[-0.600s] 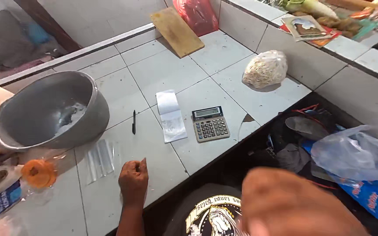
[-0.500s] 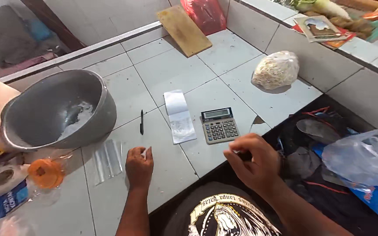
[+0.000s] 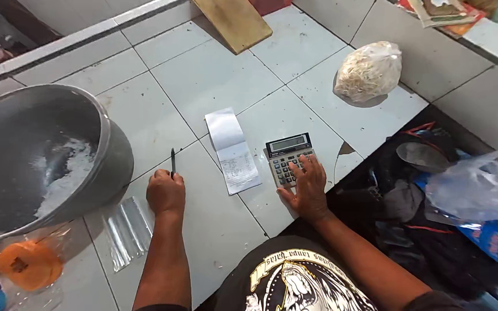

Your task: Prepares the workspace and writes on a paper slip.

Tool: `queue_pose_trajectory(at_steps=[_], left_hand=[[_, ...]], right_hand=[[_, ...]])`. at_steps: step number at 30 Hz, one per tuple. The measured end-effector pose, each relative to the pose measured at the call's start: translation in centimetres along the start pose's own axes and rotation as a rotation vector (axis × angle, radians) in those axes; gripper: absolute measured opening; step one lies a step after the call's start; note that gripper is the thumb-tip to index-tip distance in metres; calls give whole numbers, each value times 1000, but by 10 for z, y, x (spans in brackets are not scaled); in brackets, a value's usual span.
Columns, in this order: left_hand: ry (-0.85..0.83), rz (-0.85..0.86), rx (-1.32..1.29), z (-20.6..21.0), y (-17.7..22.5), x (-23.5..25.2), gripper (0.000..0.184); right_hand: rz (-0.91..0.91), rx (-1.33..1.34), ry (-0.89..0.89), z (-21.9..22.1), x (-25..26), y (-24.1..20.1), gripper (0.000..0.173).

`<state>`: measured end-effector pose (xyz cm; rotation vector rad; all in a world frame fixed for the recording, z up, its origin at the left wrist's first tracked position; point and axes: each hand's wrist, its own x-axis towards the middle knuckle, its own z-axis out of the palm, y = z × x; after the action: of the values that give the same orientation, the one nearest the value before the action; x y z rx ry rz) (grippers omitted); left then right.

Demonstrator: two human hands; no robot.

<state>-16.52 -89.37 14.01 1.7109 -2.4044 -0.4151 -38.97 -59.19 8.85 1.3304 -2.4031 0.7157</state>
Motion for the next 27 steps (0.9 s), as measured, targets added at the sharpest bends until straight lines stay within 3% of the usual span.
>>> queue_pose_trajectory(at_steps=[3, 7, 13, 17, 19, 21, 24, 27], left_hand=[[56, 8, -83, -2, -9, -12, 28], [42, 107, -407, -12, -15, -47, 28], [-598, 403, -846, -20, 27, -110, 18], [-840, 475, -940, -21, 45, -124, 16], [-807, 503, -1010, -18, 42, -120, 22], [-595, 543, -970, -11, 34, -112, 33], [-208, 575, -567, 5, 25, -98, 49], [-72, 648, -280, 26, 22, -87, 64]], right_hand=[[34, -26, 0, 2, 3, 4, 69], [74, -49, 51, 2, 9, 6, 65], [-198, 238, 2, -23, 14, -50, 43], [-207, 225, 2, -21, 8, -64, 22], [-168, 208, -11, -22, 8, -64, 19], [-113, 203, 16, -22, 10, -61, 20], [-23, 225, 74, -21, 23, -58, 26], [-7, 264, 114, -15, 36, -62, 28]])
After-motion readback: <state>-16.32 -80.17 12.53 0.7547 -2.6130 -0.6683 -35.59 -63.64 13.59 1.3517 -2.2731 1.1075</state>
